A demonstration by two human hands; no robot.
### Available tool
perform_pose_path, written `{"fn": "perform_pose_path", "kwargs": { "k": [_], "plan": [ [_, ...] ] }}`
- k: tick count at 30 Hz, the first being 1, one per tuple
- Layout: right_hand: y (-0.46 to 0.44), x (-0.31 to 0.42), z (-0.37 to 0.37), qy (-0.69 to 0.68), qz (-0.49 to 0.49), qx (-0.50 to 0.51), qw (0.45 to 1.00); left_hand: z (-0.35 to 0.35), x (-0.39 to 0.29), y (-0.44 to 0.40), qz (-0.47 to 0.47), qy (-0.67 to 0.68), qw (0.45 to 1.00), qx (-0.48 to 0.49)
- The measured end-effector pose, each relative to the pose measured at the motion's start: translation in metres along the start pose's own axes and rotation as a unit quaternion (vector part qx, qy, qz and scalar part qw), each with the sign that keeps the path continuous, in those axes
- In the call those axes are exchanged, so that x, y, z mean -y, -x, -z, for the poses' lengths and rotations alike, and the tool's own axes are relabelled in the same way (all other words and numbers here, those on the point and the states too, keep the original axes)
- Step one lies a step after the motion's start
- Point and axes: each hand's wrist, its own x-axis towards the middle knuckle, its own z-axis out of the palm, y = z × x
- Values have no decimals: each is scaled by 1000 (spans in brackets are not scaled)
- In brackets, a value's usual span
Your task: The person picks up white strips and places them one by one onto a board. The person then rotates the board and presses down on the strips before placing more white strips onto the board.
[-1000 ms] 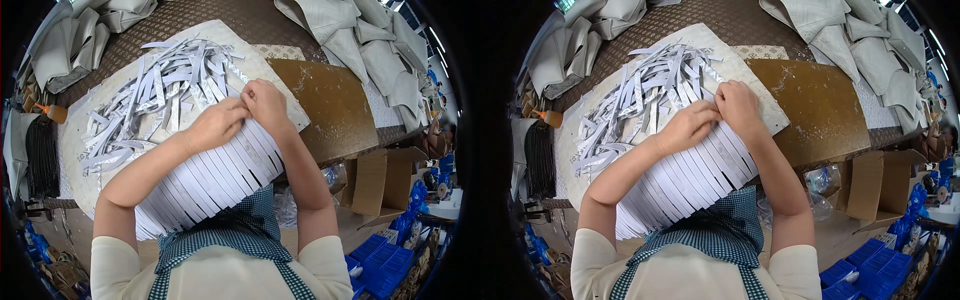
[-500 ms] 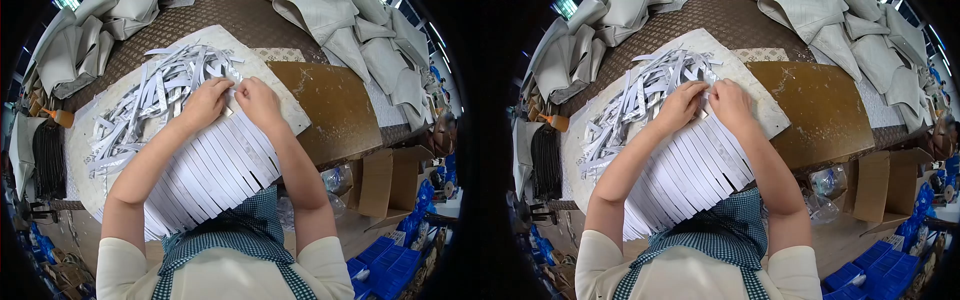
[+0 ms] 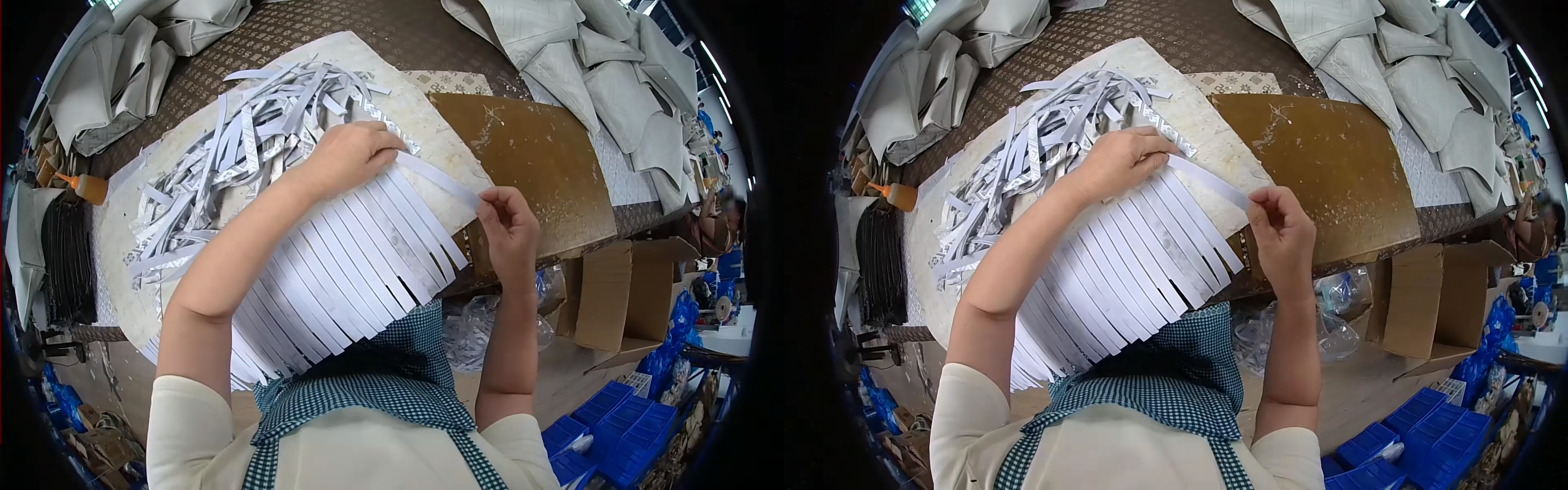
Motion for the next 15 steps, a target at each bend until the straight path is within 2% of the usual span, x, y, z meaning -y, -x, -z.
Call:
{"fn": "perform_pose_path", "kwargs": {
  "k": [3,4,7,10,13,15],
  "plan": [
    [16,-3,11,3,6,-26,1000,3,7,-13,43,57,996,58],
    [21,-2,13,9,-1,-28,1000,1,9,-15,65,172,982,42],
    [34,-1,13,20,-15,-42,999,0,5,-25,155,288,943,69],
    [44,2,14,28,-28,-44,998,0,4,-34,191,295,928,121],
    [52,3,15,29,-49,-36,998,-4,5,-36,106,201,963,141],
    [55,3,15,26,-60,-32,997,-5,6,-39,99,182,965,158]
  ]
}}
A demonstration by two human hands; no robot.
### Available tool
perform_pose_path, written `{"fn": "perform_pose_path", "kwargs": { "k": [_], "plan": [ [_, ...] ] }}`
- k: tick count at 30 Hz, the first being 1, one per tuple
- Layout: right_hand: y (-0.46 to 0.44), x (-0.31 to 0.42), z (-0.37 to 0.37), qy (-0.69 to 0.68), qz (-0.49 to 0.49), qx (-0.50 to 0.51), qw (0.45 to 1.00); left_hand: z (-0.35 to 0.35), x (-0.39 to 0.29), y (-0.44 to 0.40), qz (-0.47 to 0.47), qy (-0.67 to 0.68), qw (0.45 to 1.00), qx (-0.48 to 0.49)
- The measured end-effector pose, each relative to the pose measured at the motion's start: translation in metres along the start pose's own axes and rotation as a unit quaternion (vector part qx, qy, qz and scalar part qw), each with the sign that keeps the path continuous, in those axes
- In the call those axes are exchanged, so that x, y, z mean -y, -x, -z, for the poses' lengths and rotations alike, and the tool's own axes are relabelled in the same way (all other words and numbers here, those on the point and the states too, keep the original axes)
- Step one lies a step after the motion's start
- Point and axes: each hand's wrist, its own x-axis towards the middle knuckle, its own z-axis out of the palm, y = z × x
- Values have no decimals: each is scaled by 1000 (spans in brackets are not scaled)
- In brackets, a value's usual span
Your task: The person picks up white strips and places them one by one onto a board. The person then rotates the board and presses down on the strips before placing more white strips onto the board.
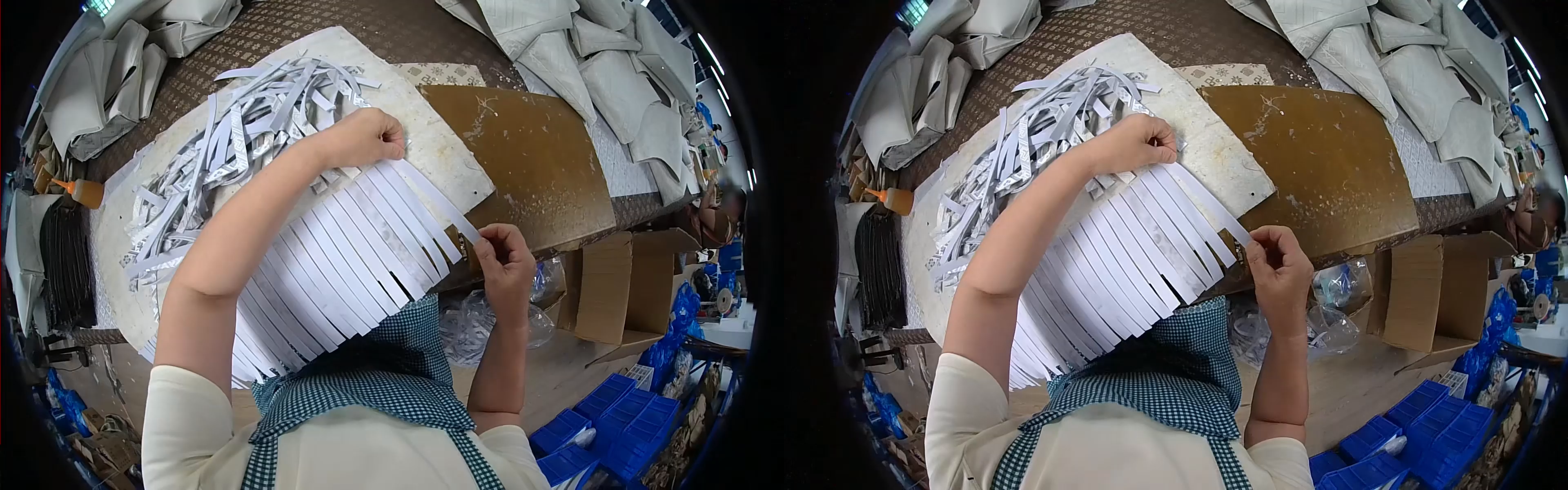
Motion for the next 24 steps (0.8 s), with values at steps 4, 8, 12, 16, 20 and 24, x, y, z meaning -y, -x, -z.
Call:
{"fn": "perform_pose_path", "kwargs": {
  "k": [4,8,12,16,20,24],
  "plan": [
    [1,-5,-3,-9,-3,1,1000,2,1,-5,-2,-24,999,30],
    [3,-4,-5,-3,-1,2,1000,2,-1,-9,-4,-38,998,46],
    [4,-3,-6,21,7,5,1000,2,-2,-11,-11,-41,998,45],
    [3,-2,-4,47,7,22,999,2,-9,-12,0,-85,995,57],
    [0,0,-2,102,8,39,994,-3,-12,-11,-48,-184,981,33],
    [-2,-3,-3,151,34,39,987,-21,-9,3,-212,-260,939,-72]
  ]
}}
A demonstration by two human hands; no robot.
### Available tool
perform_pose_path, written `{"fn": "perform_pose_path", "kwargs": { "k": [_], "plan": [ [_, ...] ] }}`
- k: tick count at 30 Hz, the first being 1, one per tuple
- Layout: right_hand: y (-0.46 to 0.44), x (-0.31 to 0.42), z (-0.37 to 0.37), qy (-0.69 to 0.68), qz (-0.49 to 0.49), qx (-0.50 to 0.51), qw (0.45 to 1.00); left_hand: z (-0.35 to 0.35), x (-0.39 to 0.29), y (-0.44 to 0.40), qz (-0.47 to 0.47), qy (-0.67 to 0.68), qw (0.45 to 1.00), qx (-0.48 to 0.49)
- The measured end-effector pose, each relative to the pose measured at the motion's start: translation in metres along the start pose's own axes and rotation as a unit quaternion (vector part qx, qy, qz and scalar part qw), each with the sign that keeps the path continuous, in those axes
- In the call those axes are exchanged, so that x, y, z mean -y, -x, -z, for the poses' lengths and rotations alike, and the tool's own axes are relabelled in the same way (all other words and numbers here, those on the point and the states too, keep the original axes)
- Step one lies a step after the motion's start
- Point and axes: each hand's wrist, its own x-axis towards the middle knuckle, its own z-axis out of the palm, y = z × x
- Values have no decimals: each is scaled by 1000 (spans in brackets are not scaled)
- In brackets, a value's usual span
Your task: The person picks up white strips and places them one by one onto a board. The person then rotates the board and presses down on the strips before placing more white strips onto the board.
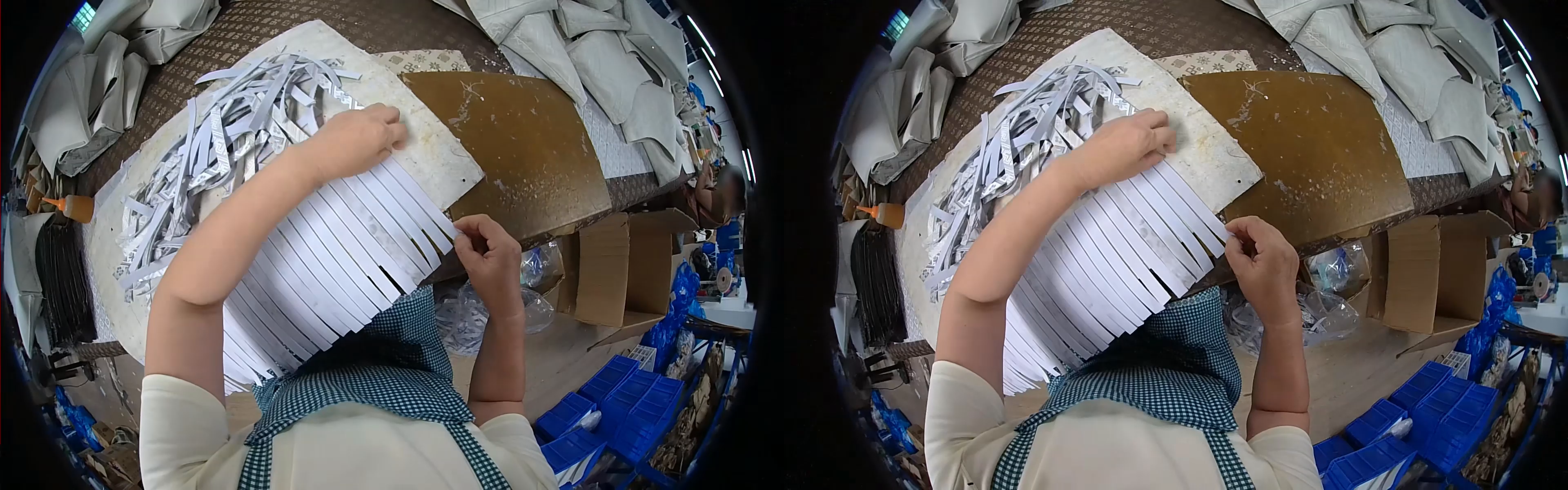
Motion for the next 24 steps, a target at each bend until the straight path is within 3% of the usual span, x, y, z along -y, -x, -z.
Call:
{"fn": "perform_pose_path", "kwargs": {
  "k": [1,5,6,11,15,17,20,24],
  "plan": [
    [0,0,0,7,3,0,1000,-5,-3,5,-37,-20,998,-38],
    [0,3,-2,19,4,-8,1000,-10,-24,28,-102,-78,992,-16],
    [1,4,-1,58,27,-9,998,-9,-27,34,-86,-112,989,46],
    [-15,17,4,179,100,-25,978,-13,-60,52,-14,-174,982,66],
    [-73,35,-17,114,139,-19,984,-23,-70,53,16,-200,977,67],
    [-111,40,-42,76,137,41,987,-27,-69,55,19,-201,978,56],
    [-149,38,-81,147,163,45,975,-25,-65,58,18,-169,985,35],
    [-165,37,-85,127,84,122,981,-25,-62,63,18,-136,990,14]
  ]
}}
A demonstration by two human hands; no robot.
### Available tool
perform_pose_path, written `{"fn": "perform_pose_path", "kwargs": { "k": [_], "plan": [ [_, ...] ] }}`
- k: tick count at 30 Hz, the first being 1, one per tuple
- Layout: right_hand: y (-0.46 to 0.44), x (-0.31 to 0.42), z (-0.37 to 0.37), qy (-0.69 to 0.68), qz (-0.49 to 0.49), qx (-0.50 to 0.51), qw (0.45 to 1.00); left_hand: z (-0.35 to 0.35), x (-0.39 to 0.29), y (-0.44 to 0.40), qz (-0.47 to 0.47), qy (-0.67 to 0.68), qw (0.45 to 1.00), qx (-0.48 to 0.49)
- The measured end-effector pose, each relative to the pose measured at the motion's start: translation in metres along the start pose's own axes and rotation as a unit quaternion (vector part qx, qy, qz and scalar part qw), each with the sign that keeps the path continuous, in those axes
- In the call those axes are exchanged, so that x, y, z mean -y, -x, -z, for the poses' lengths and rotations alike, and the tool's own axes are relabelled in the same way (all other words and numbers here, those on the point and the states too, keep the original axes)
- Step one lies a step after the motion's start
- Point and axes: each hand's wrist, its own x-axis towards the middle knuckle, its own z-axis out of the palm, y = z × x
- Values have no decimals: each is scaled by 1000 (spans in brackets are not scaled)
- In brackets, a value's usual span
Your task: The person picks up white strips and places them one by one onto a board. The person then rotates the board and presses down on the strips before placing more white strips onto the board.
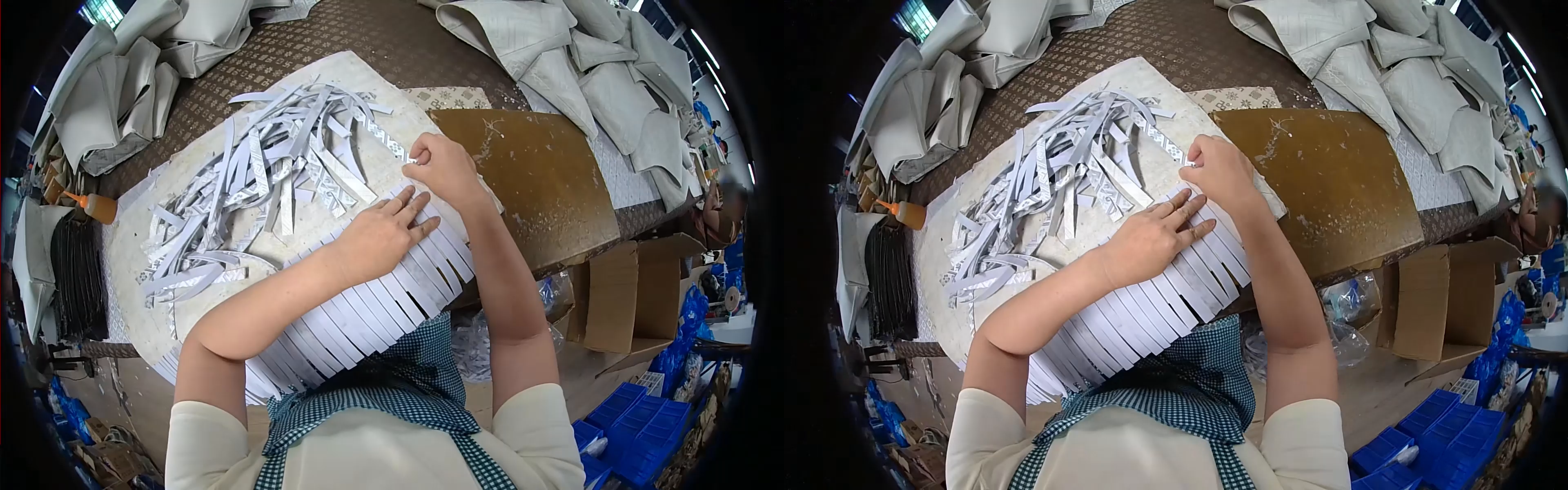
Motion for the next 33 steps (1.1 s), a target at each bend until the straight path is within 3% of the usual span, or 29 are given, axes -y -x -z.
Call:
{"fn": "perform_pose_path", "kwargs": {
  "k": [3,7,10,11,13,16,17,20,22,26,29,33],
  "plan": [
    [-3,-11,3,-41,-16,39,998,0,0,1,-3,-9,1000,-8],
    [-1,-9,-3,52,51,-25,997,1,4,0,-9,3,999,-33],
    [3,-13,-14,91,88,-100,987,11,16,-4,26,223,974,-30],
    [7,-13,-16,82,97,-121,984,17,20,-4,45,246,965,-81],
    [14,-9,-14,70,139,-164,974,33,32,-8,77,176,963,-188],
    [35,1,-2,63,211,-202,954,47,67,-22,58,57,963,-257],
    [42,4,5,60,222,-207,951,49,78,-26,51,17,967,-248],
    [68,1,21,8,191,-215,958,49,109,-28,61,92,986,-128],
    [87,-10,29,-32,130,-217,967,52,110,-29,139,252,957,-46],
    [127,-27,38,-128,8,-187,974,42,96,-36,198,404,893,-5],
    [154,-27,38,-208,-47,-193,958,32,85,-53,192,408,892,11],
    [173,-25,40,-175,-72,-194,963,23,80,-78,171,403,897,59]
  ]
}}
